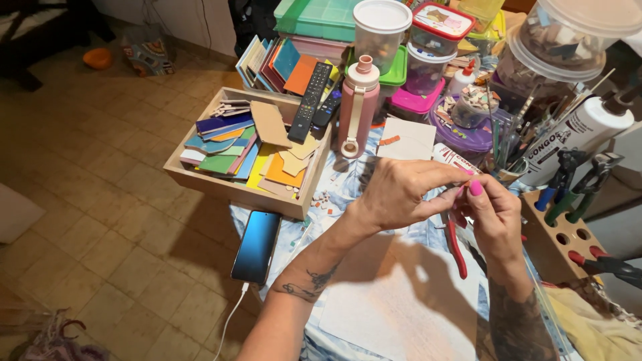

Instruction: Crafting small items using pliers and decorative components on a workshop desk

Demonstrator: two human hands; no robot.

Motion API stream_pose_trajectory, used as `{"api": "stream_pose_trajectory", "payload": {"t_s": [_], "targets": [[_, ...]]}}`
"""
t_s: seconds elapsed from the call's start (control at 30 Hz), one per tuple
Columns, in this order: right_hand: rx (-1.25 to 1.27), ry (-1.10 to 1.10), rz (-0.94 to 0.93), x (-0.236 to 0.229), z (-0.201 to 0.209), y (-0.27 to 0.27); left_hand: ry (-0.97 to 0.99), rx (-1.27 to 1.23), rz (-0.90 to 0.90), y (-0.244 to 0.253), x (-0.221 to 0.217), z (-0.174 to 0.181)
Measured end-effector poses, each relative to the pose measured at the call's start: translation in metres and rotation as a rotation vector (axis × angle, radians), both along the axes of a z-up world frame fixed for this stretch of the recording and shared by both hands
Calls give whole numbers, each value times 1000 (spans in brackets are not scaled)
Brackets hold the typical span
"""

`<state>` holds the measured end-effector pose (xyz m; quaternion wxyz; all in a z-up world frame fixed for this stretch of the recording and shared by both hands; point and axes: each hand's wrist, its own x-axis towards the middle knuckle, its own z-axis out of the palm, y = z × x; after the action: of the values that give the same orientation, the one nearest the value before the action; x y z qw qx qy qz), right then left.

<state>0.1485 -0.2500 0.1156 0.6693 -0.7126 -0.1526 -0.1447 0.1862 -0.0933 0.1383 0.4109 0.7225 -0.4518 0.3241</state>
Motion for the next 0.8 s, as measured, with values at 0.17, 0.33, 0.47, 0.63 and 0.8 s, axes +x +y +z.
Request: {"api": "stream_pose_trajectory", "payload": {"t_s": [0.17, 0.33, 0.47, 0.63, 0.8], "targets": [[17, -22, 22, -1, 0, 0, -22, -5, 2, -2, -1, -3], [149, 36, 88, -16, -1, 0, 1, -16, 6, 0, -21, 0], [110, 67, 120, -34, 0, 6, 25, -28, 5, 10, -44, -2], [-70, 12, 150, -58, -6, 18, 80, -66, 49, 27, -82, -16], [-621, -128, 171, -72, -68, 2, 295, 93, 114, 54, -135, -86]]}}
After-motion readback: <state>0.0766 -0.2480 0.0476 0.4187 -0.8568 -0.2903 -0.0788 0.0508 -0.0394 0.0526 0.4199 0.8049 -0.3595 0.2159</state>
